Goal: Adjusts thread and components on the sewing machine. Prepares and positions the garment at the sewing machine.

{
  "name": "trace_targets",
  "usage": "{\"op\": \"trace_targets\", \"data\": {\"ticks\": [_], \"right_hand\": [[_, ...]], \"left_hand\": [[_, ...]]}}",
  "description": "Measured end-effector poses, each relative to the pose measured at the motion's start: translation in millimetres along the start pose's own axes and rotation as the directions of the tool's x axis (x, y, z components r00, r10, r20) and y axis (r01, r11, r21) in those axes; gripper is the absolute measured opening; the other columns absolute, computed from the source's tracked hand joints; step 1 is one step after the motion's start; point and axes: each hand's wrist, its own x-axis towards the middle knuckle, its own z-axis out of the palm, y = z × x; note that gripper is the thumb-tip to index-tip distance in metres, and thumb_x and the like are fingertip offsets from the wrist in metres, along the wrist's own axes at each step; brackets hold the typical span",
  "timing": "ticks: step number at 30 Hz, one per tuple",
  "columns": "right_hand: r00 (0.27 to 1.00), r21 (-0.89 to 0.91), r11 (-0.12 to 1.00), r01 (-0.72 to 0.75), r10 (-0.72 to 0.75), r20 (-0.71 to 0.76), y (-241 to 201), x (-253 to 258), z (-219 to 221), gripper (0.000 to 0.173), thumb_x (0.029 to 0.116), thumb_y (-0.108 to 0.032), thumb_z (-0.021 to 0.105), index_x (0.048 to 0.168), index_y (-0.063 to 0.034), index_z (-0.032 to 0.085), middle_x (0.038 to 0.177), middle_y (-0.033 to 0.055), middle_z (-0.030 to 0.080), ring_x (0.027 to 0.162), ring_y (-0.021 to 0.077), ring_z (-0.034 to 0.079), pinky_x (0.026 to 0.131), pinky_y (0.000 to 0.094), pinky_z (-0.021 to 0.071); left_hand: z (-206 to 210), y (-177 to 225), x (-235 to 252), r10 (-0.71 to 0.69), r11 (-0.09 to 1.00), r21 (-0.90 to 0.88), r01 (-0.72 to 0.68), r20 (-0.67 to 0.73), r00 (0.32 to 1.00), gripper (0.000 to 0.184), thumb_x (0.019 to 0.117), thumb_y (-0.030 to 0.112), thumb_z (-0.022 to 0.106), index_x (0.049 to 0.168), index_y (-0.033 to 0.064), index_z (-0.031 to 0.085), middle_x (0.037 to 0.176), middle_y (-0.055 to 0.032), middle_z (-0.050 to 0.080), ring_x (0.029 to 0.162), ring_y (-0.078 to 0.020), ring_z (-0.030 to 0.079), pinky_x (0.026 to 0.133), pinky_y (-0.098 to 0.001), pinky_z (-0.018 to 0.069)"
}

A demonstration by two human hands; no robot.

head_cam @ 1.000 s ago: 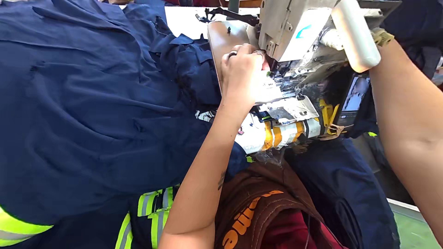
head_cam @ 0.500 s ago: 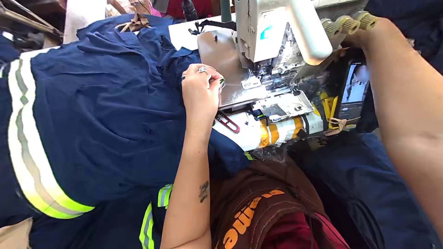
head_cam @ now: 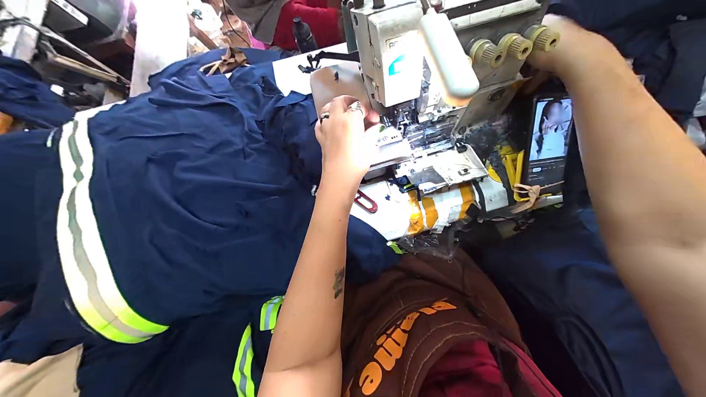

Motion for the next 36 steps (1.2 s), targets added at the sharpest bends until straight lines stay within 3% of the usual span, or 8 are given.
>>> {"op": "trace_targets", "data": {"ticks": [6, 9, 12, 16, 22, 30, 33, 36], "right_hand": [[0.884, 0.248, 0.949, 0.193, -0.059, -0.464, 57, -101, -26, 0.059, 0.1073, -0.045, 0.042, 0.150, -0.0046, 0.037, 0.114, 0.0224, 0.063, 0.097, 0.0307, 0.064, 0.085, 0.0527, 0.0526], [0.880, 0.496, 0.783, 0.375, -0.131, -0.457, 96, -171, 4, 0.045, 0.1102, -0.032, 0.042, 0.152, -0.0171, 0.033, 0.092, -0.0058, 0.055, 0.067, -0.0008, 0.051, 0.060, 0.0195, 0.0470], [0.955, 0.827, 0.477, 0.297, -0.123, -0.271, 74, -224, 34, 0.027, 0.1066, -0.021, 0.047, 0.132, -0.0291, 0.045, 0.079, -0.0119, 0.059, 0.049, -0.0011, 0.047, 0.044, 0.0164, 0.0433], [0.887, 0.963, 0.132, 0.234, -0.435, -0.156, 41, -259, 64, 0.023, 0.1062, -0.028, 0.055, 0.123, -0.0233, 0.070, 0.093, -0.0042, 0.075, 0.065, 0.0041, 0.069, 0.055, 0.0182, 0.0581], [0.746, 0.910, -0.369, -0.191, -0.657, -0.110, -7, -258, 87, 0.034, 0.1047, -0.022, 0.051, 0.131, -0.0083, 0.068, 0.110, 0.0064, 0.077, 0.088, 0.0148, 0.076, 0.072, 0.0260, 0.0639], [0.796, 0.932, -0.350, -0.095, -0.589, -0.140, -55, -241, 107, 0.031, 0.0986, -0.017, 0.064, 0.129, -0.0106, 0.068, 0.097, -0.0021, 0.074, 0.076, 0.0028, 0.069, 0.066, 0.0150, 0.0571], [0.884, 0.989, -0.140, 0.056, -0.454, -0.114, -75, -237, 108, 0.028, 0.1019, -0.037, 0.059, 0.112, -0.0178, 0.076, 0.077, -0.0073, 0.072, 0.060, -0.0020, 0.063, 0.054, 0.0134, 0.0513], [0.914, 0.947, 0.177, 0.270, -0.355, -0.194, -87, -228, 111, 0.030, 0.1011, -0.048, 0.058, 0.104, -0.0239, 0.077, 0.096, -0.0078, 0.068, 0.073, 0.0024, 0.061, 0.064, 0.0194, 0.0517]], "left_hand": [[-2, -17, -11, 0.114, 0.993, -0.022, -0.114, 0.023, 0.993, 0.011, 0.0951, 0.004, 0.060, 0.094, 0.0036, 0.071, 0.135, -0.0194, 0.057, 0.130, -0.0381, 0.051, 0.109, -0.0584, 0.0390], [-2, -31, -20, 0.165, 0.983, -0.072, -0.166, -0.024, 0.986, 0.010, 0.0962, 0.000, 0.058, 0.095, -0.0005, 0.068, 0.129, -0.0205, 0.059, 0.125, -0.0382, 0.054, 0.106, -0.0551, 0.0421], [-8, -42, -19, 0.208, 0.968, -0.126, -0.219, -0.096, 0.973, 0.010, 0.0969, 0.000, 0.058, 0.099, -0.0053, 0.066, 0.122, -0.0240, 0.062, 0.121, -0.0412, 0.057, 0.104, -0.0549, 0.0443], [-36, -48, -4, 0.194, 0.954, -0.231, -0.190, -0.005, 0.981, 0.020, 0.1057, 0.007, 0.048, 0.114, -0.0061, 0.060, 0.108, -0.0201, 0.067, 0.102, -0.0296, 0.067, 0.093, -0.0475, 0.0524], [-57, -77, 38, 0.406, 0.832, -0.508, -0.224, 0.280, 0.870, 0.010, 0.1036, 0.008, 0.054, 0.109, 0.0033, 0.060, 0.076, 0.0022, 0.063, 0.064, 0.0002, 0.060, 0.065, -0.0180, 0.0532], [-31, -78, 53, 0.614, 0.780, -0.329, -0.532, 0.236, 0.753, 0.024, 0.0845, 0.024, 0.082, 0.099, 0.0067, 0.075, 0.103, -0.0182, 0.066, 0.104, -0.0375, 0.062, 0.092, -0.0582, 0.0475], [-20, -85, 51, 0.702, 0.697, -0.338, -0.632, 0.143, 0.698, 0.013, 0.0881, 0.019, 0.075, 0.082, 0.0084, 0.072, 0.093, -0.0137, 0.062, 0.096, -0.0327, 0.060, 0.086, -0.0516, 0.0461], [-23, -93, 49, 0.734, 0.660, -0.403, -0.634, 0.169, 0.657, 0.012, 0.0892, 0.020, 0.074, 0.083, 0.0100, 0.072, 0.095, -0.0100, 0.064, 0.099, -0.0279, 0.061, 0.089, -0.0499, 0.0446]]}}
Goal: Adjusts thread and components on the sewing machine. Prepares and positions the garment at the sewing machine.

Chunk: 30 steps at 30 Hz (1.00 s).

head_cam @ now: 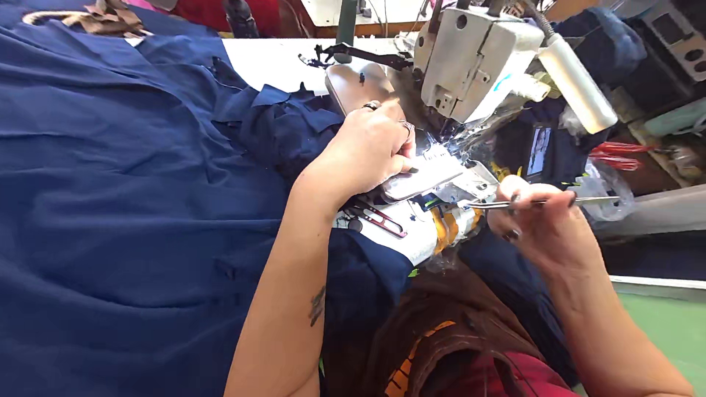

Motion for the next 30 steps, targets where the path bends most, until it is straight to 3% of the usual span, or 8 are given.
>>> {"op": "trace_targets", "data": {"ticks": [8, 10, 12, 14, 17, 23, 28, 30], "right_hand": [[0.941, -0.449, 0.854, 0.263, -0.330, -0.078, -8, 32, 20, 0.033, 0.1043, -0.048, 0.052, 0.086, -0.0281, 0.069, 0.090, -0.0123, 0.069, 0.097, 0.0092, 0.068, 0.096, 0.0359, 0.0559], [0.926, -0.534, 0.795, 0.288, -0.374, -0.058, -10, 36, 19, 0.028, 0.1073, -0.042, 0.050, 0.092, -0.0278, 0.068, 0.088, -0.0138, 0.067, 0.088, 0.0058, 0.067, 0.090, 0.0332, 0.0574], [0.919, -0.699, 0.671, 0.248, -0.391, -0.049, -9, 39, 19, 0.022, 0.1096, -0.033, 0.047, 0.104, -0.0235, 0.066, 0.089, -0.0144, 0.063, 0.073, -0.0034, 0.058, 0.068, 0.0183, 0.0525], [0.901, -0.864, 0.451, 0.225, -0.434, 0.008, -4, 44, 21, 0.023, 0.1072, -0.014, 0.050, 0.117, -0.0071, 0.069, 0.100, -0.0011, 0.067, 0.075, -0.0023, 0.057, 0.067, 0.0154, 0.0490], [0.864, -0.955, 0.139, 0.262, -0.474, 0.168, 10, 57, 24, 0.023, 0.1007, -0.006, 0.059, 0.119, -0.0021, 0.073, 0.095, 0.0153, 0.070, 0.082, 0.0169, 0.065, 0.074, 0.0285, 0.0538], [0.898, -0.974, -0.127, 0.188, -0.379, 0.223, 28, 76, 17, 0.030, 0.0959, -0.002, 0.063, 0.119, -0.0162, 0.076, 0.084, 0.0183, 0.065, 0.069, 0.0357, 0.065, 0.054, 0.0476, 0.0495], [0.847, -0.954, -0.084, 0.287, -0.443, 0.294, 31, 84, 12, 0.018, 0.0956, 0.000, 0.064, 0.106, -0.0081, 0.077, 0.086, 0.0174, 0.063, 0.070, 0.0315, 0.063, 0.055, 0.0416, 0.0480], [0.833, -0.932, 0.056, 0.358, -0.469, 0.292, 28, 81, 14, 0.013, 0.0978, -0.002, 0.061, 0.104, -0.0024, 0.073, 0.101, 0.0191, 0.068, 0.090, 0.0293, 0.068, 0.072, 0.0381, 0.0566]], "left_hand": [[-8, -6, -9, 0.073, 0.975, -0.208, -0.074, -0.014, 0.997, 0.010, 0.0835, 0.023, 0.080, 0.082, 0.0145, 0.074, 0.094, -0.0017, 0.065, 0.099, -0.0167, 0.059, 0.090, -0.0382, 0.0452], [-15, -4, -13, 0.080, 0.954, -0.288, -0.088, -0.039, 0.996, 0.009, 0.0841, 0.023, 0.079, 0.083, 0.0160, 0.074, 0.098, 0.0001, 0.065, 0.104, -0.0129, 0.058, 0.092, -0.0314, 0.0447], [-21, 1, -16, 0.125, 0.938, -0.317, -0.139, -0.064, 0.990, 0.009, 0.0859, 0.025, 0.077, 0.086, 0.0155, 0.075, 0.102, 0.0006, 0.066, 0.108, -0.0117, 0.058, 0.094, -0.0297, 0.0439], [-25, 7, -17, 0.183, 0.907, -0.370, -0.202, -0.086, 0.979, 0.011, 0.0877, 0.025, 0.075, 0.087, 0.0145, 0.075, 0.098, 0.0023, 0.067, 0.102, -0.0064, 0.060, 0.090, -0.0223, 0.0470], [-28, 16, -19, 0.251, 0.836, -0.485, -0.256, -0.076, 0.965, 0.009, 0.0914, 0.019, 0.072, 0.090, 0.0107, 0.074, 0.088, 0.0048, 0.068, 0.087, -0.0004, 0.063, 0.079, -0.0165, 0.0495], [-33, 12, -22, 0.203, 0.780, -0.565, -0.267, -0.175, 0.963, 0.007, 0.0908, 0.010, 0.072, 0.096, 0.0054, 0.071, 0.087, 0.0046, 0.070, 0.081, -0.0008, 0.066, 0.073, -0.0169, 0.0563], [-36, 6, -24, 0.059, 0.848, -0.477, -0.229, -0.344, 0.937, 0.010, 0.0927, 0.013, 0.072, 0.099, 0.0060, 0.069, 0.091, 0.0055, 0.069, 0.083, -0.0009, 0.066, 0.076, -0.0189, 0.0580], [-35, 16, -25, 0.005, 0.935, -0.330, -0.130, -0.355, 0.935, 0.010, 0.0954, 0.014, 0.069, 0.100, 0.0051, 0.070, 0.092, 0.0020, 0.070, 0.085, -0.0016, 0.066, 0.079, -0.0194, 0.0565]]}}
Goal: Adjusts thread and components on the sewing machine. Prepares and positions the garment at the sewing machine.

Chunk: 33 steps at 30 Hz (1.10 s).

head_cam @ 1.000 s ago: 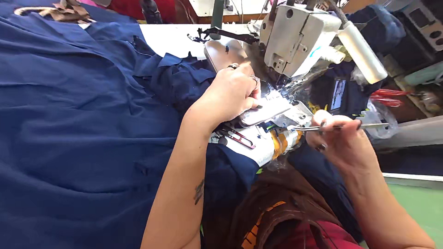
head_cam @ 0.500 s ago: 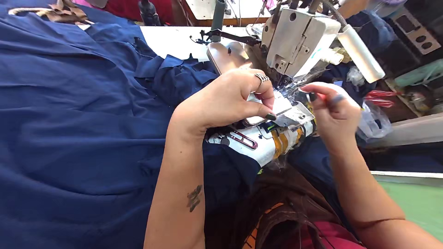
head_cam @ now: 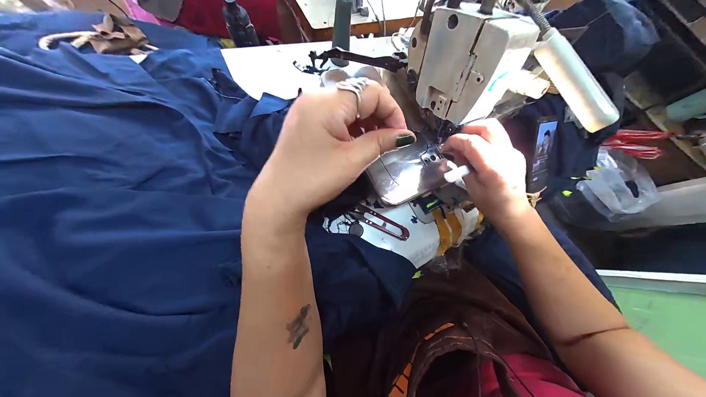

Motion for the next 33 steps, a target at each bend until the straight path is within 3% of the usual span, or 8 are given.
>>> {"op": "trace_targets", "data": {"ticks": [3, 7, 10, 16, 22, 24, 26, 33], "right_hand": [[1.000, 0.286, 0.958, -0.008, 0.008, 0.002, -7, -5, -9, 0.015, 0.1026, -0.003, 0.053, 0.102, 0.0036, 0.066, 0.110, 0.0183, 0.068, 0.111, 0.0234, 0.066, 0.097, 0.0330, 0.0538], [0.999, 0.467, 0.883, -0.051, 0.044, 0.027, -18, -20, -21, 0.016, 0.1048, -0.009, 0.052, 0.106, 0.0016, 0.063, 0.092, 0.0061, 0.066, 0.081, 0.0040, 0.063, 0.074, 0.0183, 0.0551], [1.000, 0.487, 0.874, -0.002, -0.010, 0.023, -27, -27, -33, 0.014, 0.1024, -0.010, 0.055, 0.105, 0.0004, 0.064, 0.090, 0.0060, 0.066, 0.077, 0.0033, 0.061, 0.071, 0.0170, 0.0536], [0.991, 0.540, 0.841, 0.042, -0.105, 0.086, -29, -49, -44, 0.016, 0.0995, -0.006, 0.058, 0.106, -0.0030, 0.072, 0.082, 0.0034, 0.069, 0.071, 0.0076, 0.063, 0.065, 0.0246, 0.0539], [0.989, 0.659, 0.751, 0.040, -0.125, 0.083, -37, -66, -44, 0.026, 0.0989, -0.003, 0.053, 0.112, -0.0070, 0.075, 0.080, 0.0025, 0.069, 0.070, 0.0093, 0.062, 0.065, 0.0268, 0.0531], [0.990, 0.716, 0.697, 0.031, -0.121, 0.075, -38, -70, -44, 0.027, 0.0992, -0.004, 0.052, 0.109, -0.0089, 0.076, 0.075, 0.0034, 0.064, 0.067, 0.0105, 0.058, 0.061, 0.0269, 0.0480], [0.988, 0.754, 0.656, 0.034, -0.138, 0.075, -37, -74, -45, 0.024, 0.1007, -0.005, 0.053, 0.101, -0.0091, 0.076, 0.073, 0.0041, 0.062, 0.067, 0.0114, 0.058, 0.060, 0.0271, 0.0475], [0.940, 0.903, 0.412, 0.124, -0.339, 0.026, -42, -110, -37, 0.019, 0.0962, -0.001, 0.056, 0.082, -0.0034, 0.069, 0.077, 0.0109, 0.068, 0.073, 0.0199, 0.067, 0.064, 0.0332, 0.0533]], "left_hand": [[25, 20, -8, -0.079, 0.976, 0.206, 0.074, 0.014, 0.997, 0.016, 0.0956, 0.014, 0.067, 0.108, 0.0055, 0.073, 0.102, -0.0043, 0.072, 0.098, -0.0133, 0.066, 0.091, -0.0345, 0.0532], [81, 42, -29, -0.155, 0.914, 0.385, 0.129, 0.039, 0.987, 0.029, 0.0973, 0.028, 0.067, 0.115, 0.0056, 0.073, 0.115, -0.0096, 0.072, 0.115, -0.0296, 0.063, 0.097, -0.0546, 0.0473], [103, 56, -50, -0.137, 0.916, 0.380, 0.125, 0.003, 0.991, 0.019, 0.0988, 0.023, 0.065, 0.102, 0.0063, 0.075, 0.092, -0.0058, 0.072, 0.095, -0.0225, 0.066, 0.090, -0.0478, 0.0496], [103, 84, -84, -0.284, 0.902, -0.389, 0.188, -0.207, 0.936, 0.022, 0.1062, 0.026, 0.055, 0.100, 0.0155, 0.074, 0.092, 0.0075, 0.071, 0.079, 0.0014, 0.063, 0.072, -0.0172, 0.0531], [131, 98, -78, -0.390, 0.632, -0.770, -0.088, -0.413, 0.823, 0.019, 0.1027, 0.024, 0.061, 0.095, 0.0145, 0.075, 0.117, -0.0042, 0.070, 0.119, -0.0215, 0.064, 0.105, -0.0407, 0.0517], [138, 107, -77, -0.468, 0.397, -0.899, -0.187, -0.373, 0.801, 0.018, 0.1014, 0.022, 0.062, 0.093, 0.0119, 0.073, 0.084, -0.0016, 0.071, 0.083, -0.0141, 0.070, 0.081, -0.0313, 0.0582], [144, 112, -78, -0.520, 0.279, -0.947, -0.160, -0.289, 0.804, 0.016, 0.1015, 0.022, 0.061, 0.091, 0.0120, 0.069, 0.064, 0.0025, 0.059, 0.055, -0.0068, 0.057, 0.054, -0.0216, 0.0479], [151, 130, -102, -0.455, 0.669, -0.648, 0.364, 0.030, 0.890, 0.020, 0.1053, 0.023, 0.057, 0.101, 0.0143, 0.074, 0.075, 0.0102, 0.062, 0.061, 0.0059, 0.049, 0.055, -0.0119, 0.0397]]}}
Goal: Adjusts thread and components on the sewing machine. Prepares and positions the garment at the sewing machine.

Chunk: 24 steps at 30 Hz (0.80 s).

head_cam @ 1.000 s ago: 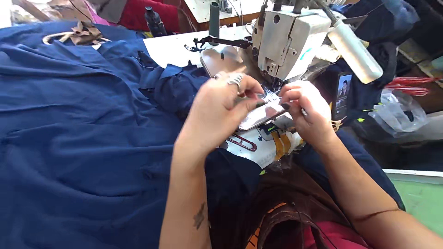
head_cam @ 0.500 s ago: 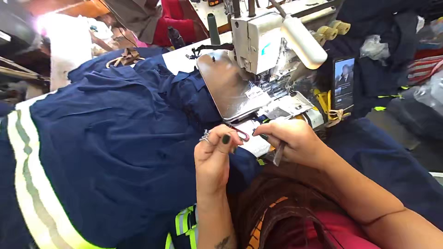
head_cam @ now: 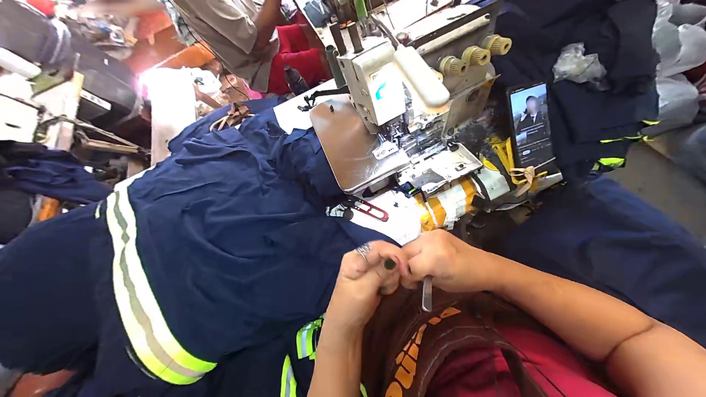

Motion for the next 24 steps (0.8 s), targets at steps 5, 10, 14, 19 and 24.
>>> {"op": "trace_targets", "data": {"ticks": [5, 10, 14, 19, 24], "right_hand": [[0.999, 0.216, 0.976, 0.010, -0.020, 0.044, -11, -21, -8, 0.023, 0.0982, -0.001, 0.052, 0.078, -0.0015, 0.063, 0.072, 0.0099, 0.057, 0.070, 0.0164, 0.057, 0.063, 0.0279, 0.0463], [0.999, -0.009, 1.000, 0.025, -0.025, 0.028, -27, -21, 2, 0.017, 0.0987, -0.004, 0.058, 0.091, -0.0079, 0.073, 0.072, 0.0077, 0.060, 0.066, 0.0188, 0.060, 0.057, 0.0326, 0.0493], [0.985, -0.105, 0.990, 0.091, -0.073, 0.159, -38, -27, 7, 0.022, 0.1011, -0.004, 0.057, 0.109, -0.0144, 0.075, 0.090, 0.0083, 0.069, 0.068, 0.0211, 0.065, 0.054, 0.0363, 0.0513], [0.953, -0.133, 0.983, -0.126, 0.083, -0.291, -31, -17, -20, 0.013, 0.1016, -0.010, 0.063, 0.106, -0.0088, 0.075, 0.103, 0.0097, 0.070, 0.086, 0.0100, 0.067, 0.073, 0.0227, 0.0577], [0.914, -0.105, 0.953, -0.286, 0.238, -0.329, -7, -10, -26, 0.023, 0.1054, -0.017, 0.056, 0.104, -0.0073, 0.076, 0.082, 0.0033, 0.065, 0.074, 0.0057, 0.060, 0.068, 0.0195, 0.0503]], "left_hand": [[-31, 13, -21, -0.052, 0.737, 0.652, 0.177, -0.206, 0.977, 0.022, 0.1060, 0.015, 0.052, 0.111, 0.0081, 0.072, 0.087, 0.0068, 0.067, 0.064, 0.0017, 0.055, 0.055, -0.0158, 0.0468], [4, -11, -5, -0.273, 0.928, 0.225, 0.298, -0.136, 0.952, 0.046, 0.1104, 0.022, 0.040, 0.146, -0.0062, 0.048, 0.116, -0.0140, 0.074, 0.107, -0.0238, 0.072, 0.097, -0.0420, 0.0589], [13, -14, 7, -0.239, 0.941, -0.312, 0.128, -0.349, 0.906, 0.025, 0.1063, 0.020, 0.052, 0.115, 0.0070, 0.071, 0.055, 0.0080, 0.050, 0.045, -0.0032, 0.049, 0.047, -0.0211, 0.0475], [22, -12, -12, 0.025, 0.832, 0.534, 0.151, -0.308, 0.951, 0.020, 0.1022, 0.010, 0.058, 0.109, 0.0053, 0.076, 0.086, 0.0065, 0.072, 0.058, 0.0052, 0.053, 0.054, -0.0141, 0.0460], [44, 0, -10, 0.042, 0.930, 0.366, -0.036, -0.006, 0.999, 0.022, 0.1060, 0.015, 0.055, 0.111, 0.0075, 0.075, 0.092, 0.0035, 0.073, 0.066, 0.0071, 0.054, 0.059, -0.0111, 0.0453]]}}
